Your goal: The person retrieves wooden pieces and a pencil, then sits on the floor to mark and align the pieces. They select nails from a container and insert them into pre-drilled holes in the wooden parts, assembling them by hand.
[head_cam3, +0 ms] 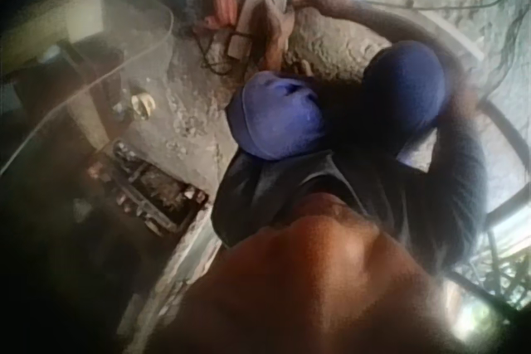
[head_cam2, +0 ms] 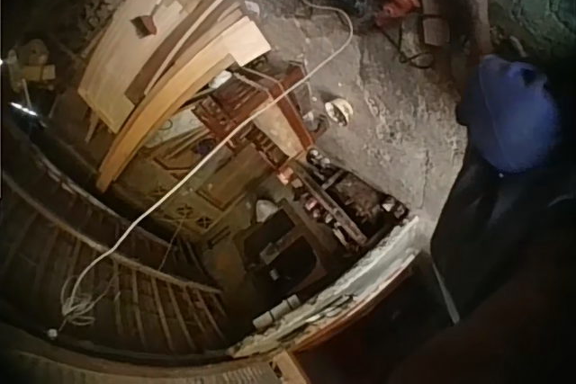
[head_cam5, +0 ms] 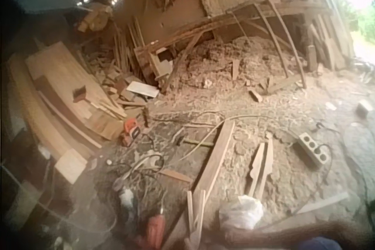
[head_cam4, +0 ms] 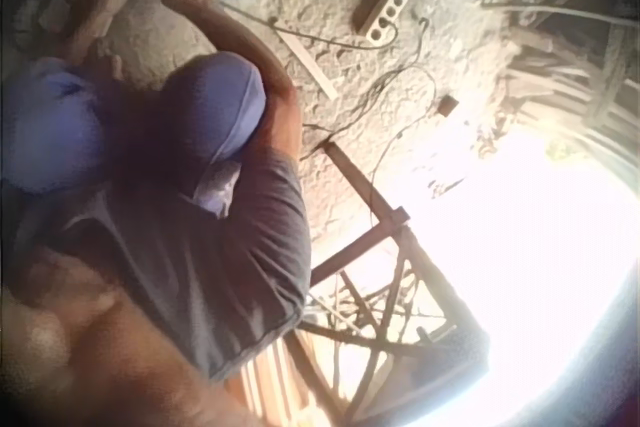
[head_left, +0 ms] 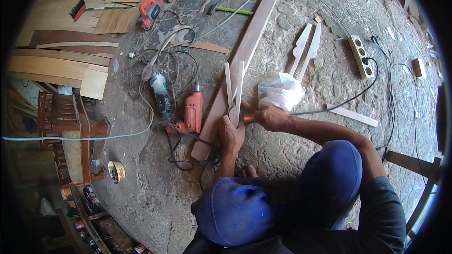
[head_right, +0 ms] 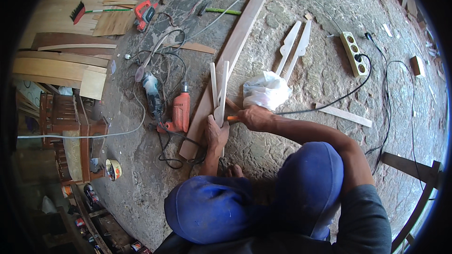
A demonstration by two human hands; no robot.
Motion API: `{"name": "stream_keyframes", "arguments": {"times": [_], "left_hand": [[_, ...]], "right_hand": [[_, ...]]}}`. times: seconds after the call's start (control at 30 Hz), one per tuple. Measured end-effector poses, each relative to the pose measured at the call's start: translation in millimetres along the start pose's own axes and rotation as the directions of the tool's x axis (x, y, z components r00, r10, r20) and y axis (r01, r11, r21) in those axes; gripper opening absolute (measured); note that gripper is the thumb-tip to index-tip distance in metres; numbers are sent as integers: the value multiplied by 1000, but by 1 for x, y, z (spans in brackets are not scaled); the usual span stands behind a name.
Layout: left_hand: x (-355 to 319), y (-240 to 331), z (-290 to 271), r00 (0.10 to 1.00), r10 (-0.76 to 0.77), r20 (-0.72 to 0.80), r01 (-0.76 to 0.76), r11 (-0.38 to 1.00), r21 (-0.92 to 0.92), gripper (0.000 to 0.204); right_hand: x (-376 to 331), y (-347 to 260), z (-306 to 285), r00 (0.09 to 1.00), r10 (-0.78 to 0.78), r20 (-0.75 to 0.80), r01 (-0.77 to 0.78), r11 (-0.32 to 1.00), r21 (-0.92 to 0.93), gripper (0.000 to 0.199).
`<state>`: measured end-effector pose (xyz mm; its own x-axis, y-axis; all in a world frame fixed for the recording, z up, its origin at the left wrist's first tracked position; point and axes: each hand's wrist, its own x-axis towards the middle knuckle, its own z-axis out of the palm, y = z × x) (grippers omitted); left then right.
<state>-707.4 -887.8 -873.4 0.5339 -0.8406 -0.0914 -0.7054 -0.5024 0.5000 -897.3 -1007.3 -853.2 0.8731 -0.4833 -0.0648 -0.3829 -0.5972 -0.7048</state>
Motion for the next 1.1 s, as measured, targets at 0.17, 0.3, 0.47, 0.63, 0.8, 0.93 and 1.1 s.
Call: {"name": "stream_keyframes", "arguments": {"times": [0.17, 0.3, 0.47, 0.63, 0.8, 0.93, 1.1], "left_hand": [[-6, 3, -4, 999, 30, 13, -31, 998, 48, 60], [-16, 36, -26, 948, 246, -200, -217, 963, 158, 65], [-23, 110, -63, 970, 216, -111, -202, 466, -861, 46], [-24, 134, -115, 907, 398, -137, -358, 557, -750, 36], [-13, 148, -143, 757, 558, -340, -652, 688, -320, 31], [-9, 165, -159, 703, 640, -310, -704, 687, -179, 31], [-8, 183, -166, 643, 714, -276, -749, 662, -31, 32]], "right_hand": [[-34, -11, -57, 965, 186, -186, -110, 928, 355, 18], [-56, -24, -91, 948, 256, -191, -102, 810, 577, 21], [-65, -51, -76, 975, 169, -142, -42, 776, 629, 29], [-66, -71, -92, 964, 160, -210, 54, 658, 751, 38], [-80, -92, -139, 873, 340, -350, 262, 278, 924, 38], [-97, -101, -163, 901, 284, -328, 266, 234, 935, 37], [-105, -97, -177, 876, 329, -353, 351, 68, 934, 78]]}}
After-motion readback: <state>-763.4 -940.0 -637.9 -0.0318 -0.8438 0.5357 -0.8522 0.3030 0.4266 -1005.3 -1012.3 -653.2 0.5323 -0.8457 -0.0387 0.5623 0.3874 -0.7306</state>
